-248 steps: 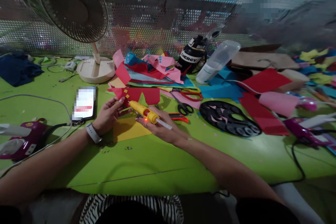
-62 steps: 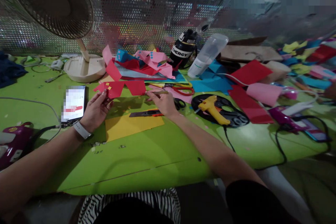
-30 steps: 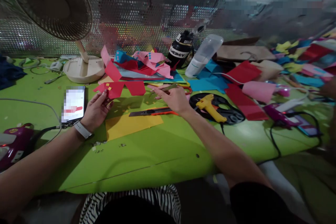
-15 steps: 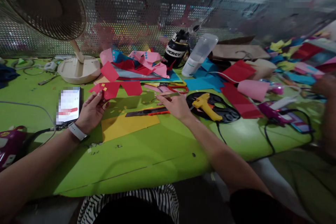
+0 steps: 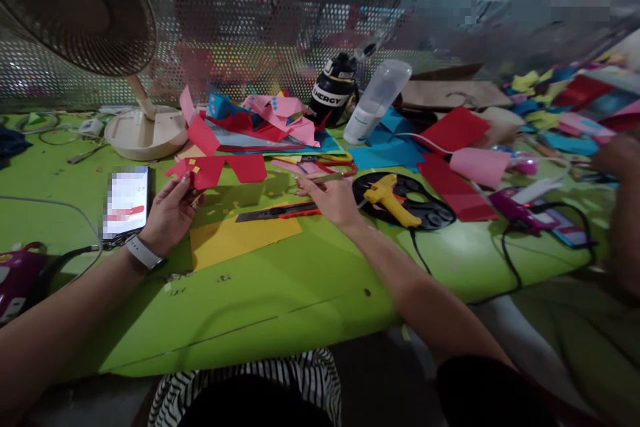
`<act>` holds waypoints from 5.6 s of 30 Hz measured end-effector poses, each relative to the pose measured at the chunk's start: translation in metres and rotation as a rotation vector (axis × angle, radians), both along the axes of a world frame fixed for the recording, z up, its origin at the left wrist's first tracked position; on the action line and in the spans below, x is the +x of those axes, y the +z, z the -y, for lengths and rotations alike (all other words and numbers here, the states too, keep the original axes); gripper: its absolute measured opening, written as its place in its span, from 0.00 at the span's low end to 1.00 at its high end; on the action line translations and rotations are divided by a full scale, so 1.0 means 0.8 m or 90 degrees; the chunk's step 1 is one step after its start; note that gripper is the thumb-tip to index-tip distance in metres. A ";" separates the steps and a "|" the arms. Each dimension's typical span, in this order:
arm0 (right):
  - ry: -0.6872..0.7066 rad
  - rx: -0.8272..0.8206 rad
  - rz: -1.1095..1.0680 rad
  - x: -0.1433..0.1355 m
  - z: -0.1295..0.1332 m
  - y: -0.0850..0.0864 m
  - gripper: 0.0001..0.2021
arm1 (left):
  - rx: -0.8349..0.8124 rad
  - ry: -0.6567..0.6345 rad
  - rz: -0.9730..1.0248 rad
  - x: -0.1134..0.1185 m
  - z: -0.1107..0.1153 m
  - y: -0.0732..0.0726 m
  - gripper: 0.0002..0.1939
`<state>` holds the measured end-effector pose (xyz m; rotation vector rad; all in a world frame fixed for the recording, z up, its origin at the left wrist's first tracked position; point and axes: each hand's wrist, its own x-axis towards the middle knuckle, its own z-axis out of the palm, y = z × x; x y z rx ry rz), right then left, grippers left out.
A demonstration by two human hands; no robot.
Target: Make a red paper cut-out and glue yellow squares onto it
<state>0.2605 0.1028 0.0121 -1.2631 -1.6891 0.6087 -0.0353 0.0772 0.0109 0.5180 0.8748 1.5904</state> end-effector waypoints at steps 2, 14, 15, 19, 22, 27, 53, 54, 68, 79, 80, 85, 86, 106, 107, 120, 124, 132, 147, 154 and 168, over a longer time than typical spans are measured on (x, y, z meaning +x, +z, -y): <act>-0.009 0.008 0.000 0.001 0.001 0.001 0.19 | -0.002 0.000 0.001 0.000 0.000 0.000 0.10; 0.029 -0.039 -0.021 0.000 0.004 -0.002 0.19 | -0.005 0.001 -0.005 0.000 -0.001 0.002 0.13; 0.029 -0.039 -0.027 0.001 0.003 -0.003 0.18 | -0.001 -0.001 -0.006 0.000 -0.001 0.001 0.13; 0.016 -0.022 -0.063 0.002 0.001 -0.007 0.17 | 0.007 -0.006 0.002 0.000 -0.001 0.000 0.12; 0.021 -0.026 -0.066 0.000 0.002 -0.009 0.16 | -0.003 0.001 0.007 0.000 -0.001 0.000 0.12; 0.032 -0.037 -0.051 -0.003 0.004 -0.009 0.17 | -0.007 0.001 0.006 0.001 -0.001 0.001 0.13; -0.048 0.013 0.013 -0.008 0.010 0.001 0.16 | -0.005 -0.002 0.002 0.001 0.000 0.001 0.13; -0.044 0.019 0.012 -0.008 0.010 0.001 0.16 | -0.006 -0.003 0.000 0.001 0.000 0.001 0.13; 0.005 0.002 -0.020 -0.006 0.012 -0.006 0.12 | -0.003 -0.005 -0.007 0.001 0.000 0.000 0.10; -0.037 0.004 -0.040 -0.004 0.008 -0.008 0.15 | 0.001 -0.007 0.001 0.002 0.001 0.001 0.11; -0.038 0.012 -0.055 -0.004 0.010 -0.005 0.15 | 0.003 -0.007 0.001 0.002 0.001 0.001 0.11; 0.011 0.071 -0.131 -0.023 0.039 0.027 0.10 | 0.007 -0.020 -0.023 0.004 0.003 0.000 0.13; 0.031 0.075 -0.134 -0.031 0.046 0.034 0.10 | 0.005 -0.021 -0.028 0.005 0.004 0.001 0.13; 0.128 0.213 -0.013 -0.134 0.044 0.055 0.08 | 0.050 -0.078 -0.109 0.011 0.016 -0.004 0.13; 0.125 0.213 -0.011 -0.134 0.043 0.054 0.08 | 0.050 -0.079 -0.107 0.011 0.017 -0.004 0.13; 0.109 0.187 -0.065 -0.138 0.041 0.047 0.10 | 0.031 -0.091 -0.046 0.018 0.020 -0.004 0.13; 0.104 0.177 -0.091 -0.139 0.040 0.050 0.09 | 0.032 -0.098 -0.037 0.019 0.021 -0.002 0.14; 0.096 0.161 -0.129 -0.139 0.036 0.047 0.10 | 0.025 -0.103 -0.016 0.022 0.024 0.001 0.15; 0.089 0.176 -0.118 -0.139 0.036 0.047 0.09 | 0.034 -0.117 -0.014 0.022 0.026 0.003 0.16; 0.077 0.174 -0.103 -0.137 0.036 0.044 0.09 | 0.017 -0.123 -0.028 0.022 0.026 0.003 0.19; 0.096 0.189 -0.092 -0.132 0.039 0.056 0.08 | 0.010 -0.134 -0.030 0.020 0.026 0.005 0.21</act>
